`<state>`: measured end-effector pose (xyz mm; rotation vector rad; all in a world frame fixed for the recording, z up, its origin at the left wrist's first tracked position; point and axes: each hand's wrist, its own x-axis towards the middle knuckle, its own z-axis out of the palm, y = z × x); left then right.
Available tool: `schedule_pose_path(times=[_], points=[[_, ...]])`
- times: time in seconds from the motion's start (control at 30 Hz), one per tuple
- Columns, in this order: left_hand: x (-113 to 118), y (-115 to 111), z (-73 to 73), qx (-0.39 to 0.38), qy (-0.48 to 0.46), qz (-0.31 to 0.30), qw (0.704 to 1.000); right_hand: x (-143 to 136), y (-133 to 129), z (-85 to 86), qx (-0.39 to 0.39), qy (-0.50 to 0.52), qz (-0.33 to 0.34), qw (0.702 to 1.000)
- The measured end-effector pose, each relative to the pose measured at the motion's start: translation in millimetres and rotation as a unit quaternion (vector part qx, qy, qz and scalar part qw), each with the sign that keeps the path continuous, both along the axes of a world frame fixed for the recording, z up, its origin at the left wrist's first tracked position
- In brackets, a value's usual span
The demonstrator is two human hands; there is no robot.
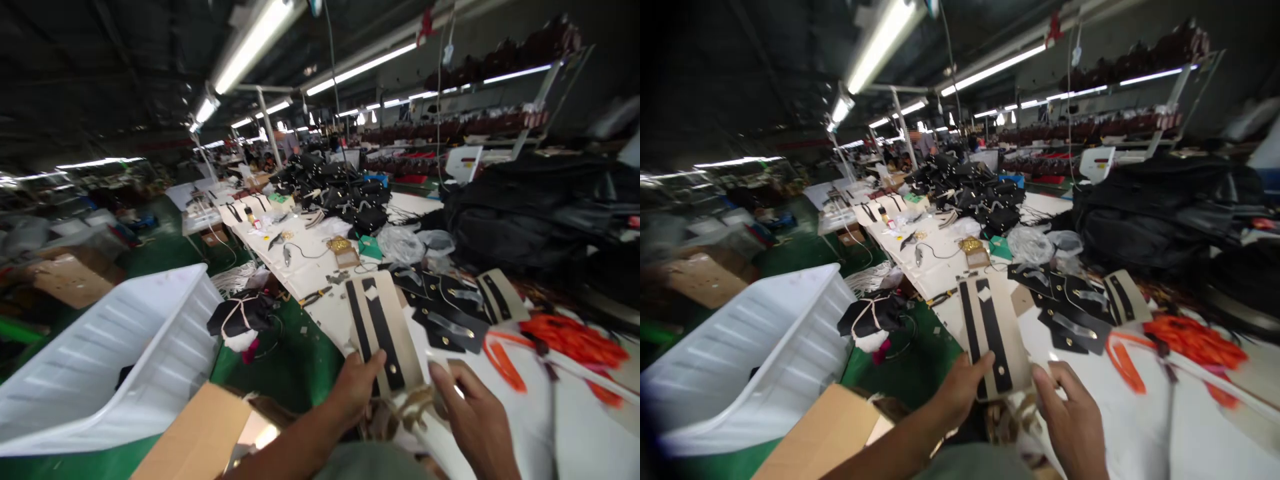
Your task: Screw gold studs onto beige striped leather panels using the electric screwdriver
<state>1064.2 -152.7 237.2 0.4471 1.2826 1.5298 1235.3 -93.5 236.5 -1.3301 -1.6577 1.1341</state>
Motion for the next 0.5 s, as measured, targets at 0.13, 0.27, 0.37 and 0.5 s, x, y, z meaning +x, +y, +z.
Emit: schedule_pose_path(times=[0.13, 0.27, 0.37, 0.5], points=[[0, 11, 7.8, 0.041, 0.010, -0.030, 0.999, -3, -8, -0.6, -0.064, -0.002, 0.105, 0.992], [6, 15, 10.5, 0.038, 0.031, -0.084, 0.995, -4, -6, -10.7, -0.050, -0.014, 0.107, 0.993], [10, 14, 14.9, 0.030, 0.089, -0.122, 0.988, -2, -3, -12.2, -0.062, -0.014, 0.098, 0.993], [13, 15, 20.2, 0.017, 0.169, -0.125, 0.978, -3, -1, -9.0, -0.093, -0.021, 0.106, 0.990]])
